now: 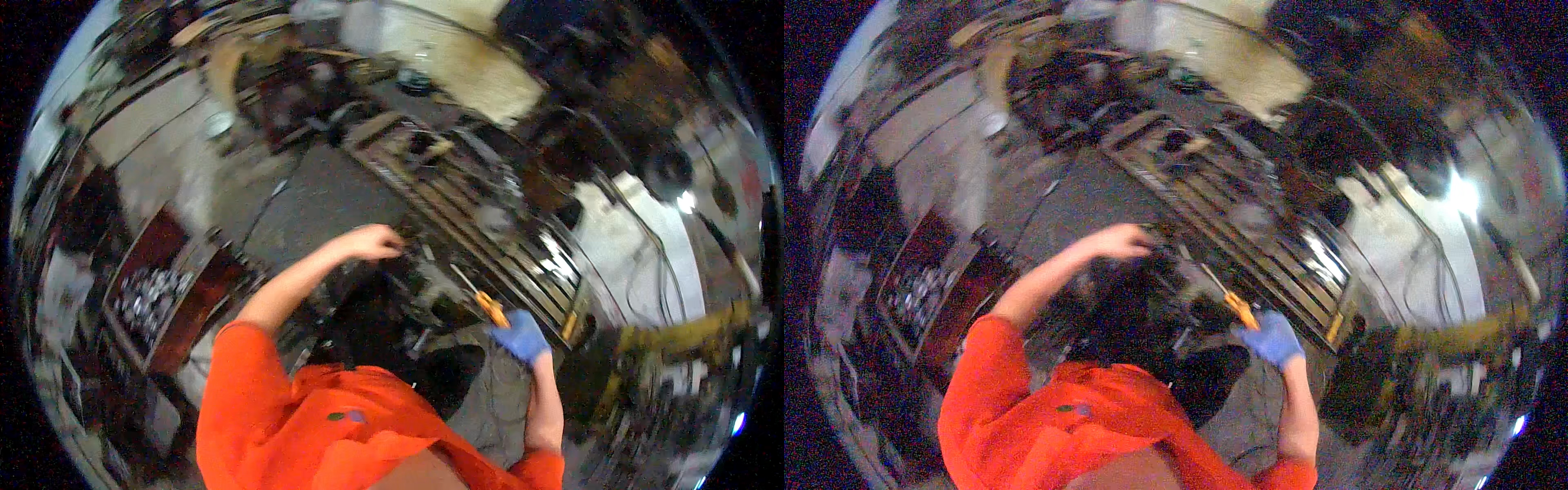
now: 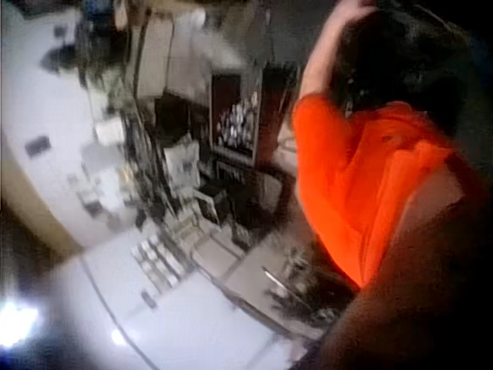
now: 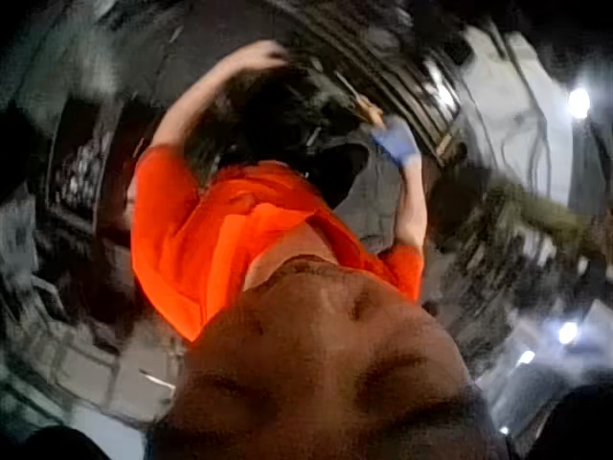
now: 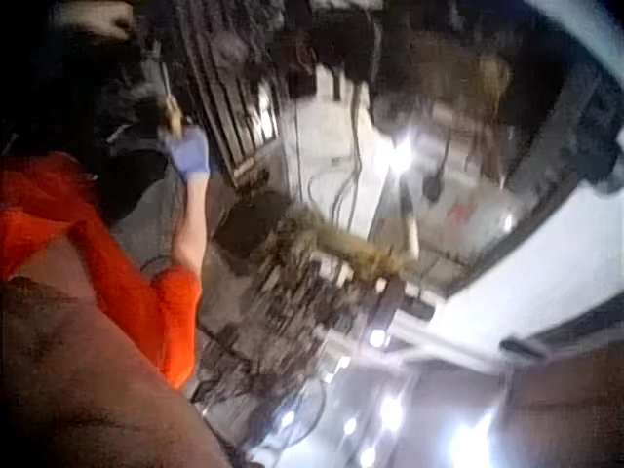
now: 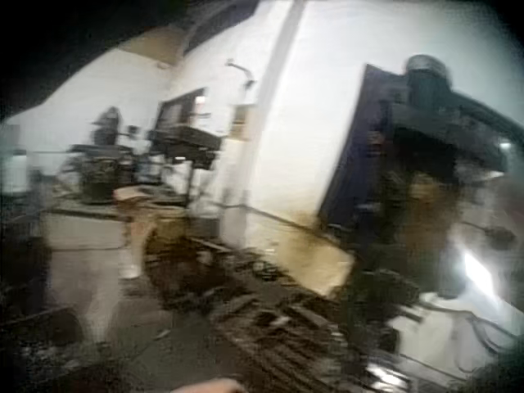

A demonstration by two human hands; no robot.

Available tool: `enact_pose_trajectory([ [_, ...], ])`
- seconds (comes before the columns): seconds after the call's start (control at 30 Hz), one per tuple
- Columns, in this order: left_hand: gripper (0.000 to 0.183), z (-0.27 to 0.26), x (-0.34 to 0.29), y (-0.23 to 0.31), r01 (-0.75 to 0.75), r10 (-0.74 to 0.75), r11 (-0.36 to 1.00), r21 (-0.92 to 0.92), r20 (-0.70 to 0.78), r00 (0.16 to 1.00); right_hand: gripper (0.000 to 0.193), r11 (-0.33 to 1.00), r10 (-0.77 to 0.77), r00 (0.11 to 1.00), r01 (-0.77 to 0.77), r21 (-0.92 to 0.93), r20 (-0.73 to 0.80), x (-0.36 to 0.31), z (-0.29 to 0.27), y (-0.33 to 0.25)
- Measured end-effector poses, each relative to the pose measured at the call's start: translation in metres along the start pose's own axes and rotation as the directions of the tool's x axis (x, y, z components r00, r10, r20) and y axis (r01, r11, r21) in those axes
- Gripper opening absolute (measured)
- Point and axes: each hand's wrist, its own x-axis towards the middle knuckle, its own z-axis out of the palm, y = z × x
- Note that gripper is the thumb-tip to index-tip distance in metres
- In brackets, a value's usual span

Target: The person moves an industrial fan in a workshop, then picks up metal parts from a storage bin, places them on a machining table, and uses an air blow gun to clean debris from them.

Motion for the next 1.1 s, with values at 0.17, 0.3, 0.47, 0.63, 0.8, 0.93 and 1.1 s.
enact_pose_trajectory([
  [0.17, 0.033, 0.038, 0.015, 0.055, 0.114, -0.172, 0.572, -0.812, 0.018, 0.985, 0.033, 0.988, -0.132, 0.979, 0.143, 0.060, -0.157, 0.011, 0.067, 0.017],
  [0.3, 0.034, 0.041, -0.002, 0.053, 0.145, -0.313, 0.390, -0.909, 0.017, 0.949, 0.030, 0.916, -0.237, 0.953, 0.284, 0.283, -0.190, 0.030, 0.089, 0.005],
  [0.47, 0.029, 0.023, -0.048, 0.042, 0.008, -0.410, 0.397, -0.918, -0.169, 0.896, 0.024, 0.923, -0.357, 0.934, 0.356, 0.147, -0.022, 0.030, 0.089, -0.012],
  [0.63, 0.027, -0.041, -0.168, 0.024, 0.215, -0.503, 0.813, -0.542, -0.465, 0.728, 0.030, 0.911, -0.355, 0.925, 0.375, 0.171, -0.139, 0.015, 0.085, -0.016],
  [0.8, 0.032, -0.078, -0.364, 0.002, 0.935, -0.383, 0.341, 0.098, -0.894, 0.233, 0.029, 0.897, -0.337, 0.932, 0.360, 0.257, -0.130, 0.014, 0.090, 0.003],
  [0.93, 0.029, -0.071, -0.434, 0.000, 0.986, -0.512, -0.013, -0.166, -0.846, -0.149, 0.027, 0.889, -0.343, 0.934, 0.357, 0.286, -0.099, 0.016, 0.097, -0.008],
  [1.1, 0.019, -0.054, -0.435, -0.029, 0.990, -0.670, -0.140, -0.022, -0.734, -0.111, 0.026, 0.866, -0.387, 0.917, 0.398, 0.304, -0.099, 0.021, 0.099, -0.011],
])
